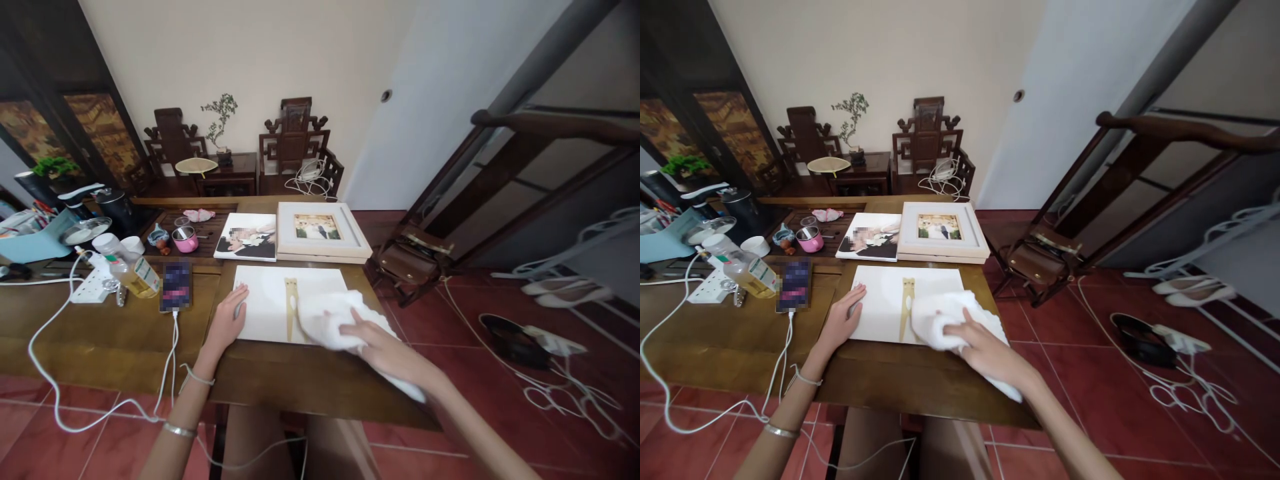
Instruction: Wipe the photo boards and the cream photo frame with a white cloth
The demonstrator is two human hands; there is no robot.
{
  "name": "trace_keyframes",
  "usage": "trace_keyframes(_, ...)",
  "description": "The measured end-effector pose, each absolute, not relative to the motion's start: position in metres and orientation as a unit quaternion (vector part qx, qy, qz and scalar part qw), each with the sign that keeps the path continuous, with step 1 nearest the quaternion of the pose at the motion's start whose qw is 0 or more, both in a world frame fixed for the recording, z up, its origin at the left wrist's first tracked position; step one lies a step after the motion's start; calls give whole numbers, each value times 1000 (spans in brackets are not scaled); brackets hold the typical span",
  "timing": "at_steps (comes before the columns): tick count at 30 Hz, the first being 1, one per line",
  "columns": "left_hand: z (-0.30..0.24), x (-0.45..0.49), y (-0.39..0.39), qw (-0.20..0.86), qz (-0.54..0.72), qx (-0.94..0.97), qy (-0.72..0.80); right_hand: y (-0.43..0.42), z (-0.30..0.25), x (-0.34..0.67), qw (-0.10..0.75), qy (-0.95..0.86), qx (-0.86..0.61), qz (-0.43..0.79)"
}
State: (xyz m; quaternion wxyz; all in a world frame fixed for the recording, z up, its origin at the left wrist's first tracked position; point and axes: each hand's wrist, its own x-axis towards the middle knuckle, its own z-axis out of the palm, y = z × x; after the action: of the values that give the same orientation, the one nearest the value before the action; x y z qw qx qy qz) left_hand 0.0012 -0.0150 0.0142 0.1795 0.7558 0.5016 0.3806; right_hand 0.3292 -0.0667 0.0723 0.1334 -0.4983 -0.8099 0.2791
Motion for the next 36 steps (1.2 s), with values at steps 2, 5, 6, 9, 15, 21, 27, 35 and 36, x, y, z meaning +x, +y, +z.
trace_keyframes(2,15,1,-15,177,381,756,501,-38,57,312,174,-787,-531,261)
trace_keyframes(5,15,1,-15,172,383,758,500,-1,45,275,251,-751,-580,191)
trace_keyframes(6,15,1,-15,170,383,758,500,6,45,263,254,-759,-574,173)
trace_keyframes(9,14,0,-14,168,385,758,499,6,49,241,205,-820,-516,138)
trace_keyframes(15,14,0,-15,174,379,759,500,-66,64,254,115,-898,-395,157)
trace_keyframes(21,16,2,-17,186,378,753,505,-83,76,284,71,-901,-349,246)
trace_keyframes(27,16,1,-16,181,371,759,503,2,56,268,162,-845,-478,177)
trace_keyframes(35,13,0,-16,181,350,769,504,-17,54,225,116,-890,-430,99)
trace_keyframes(36,12,1,-17,180,346,772,502,-33,54,227,113,-897,-414,107)
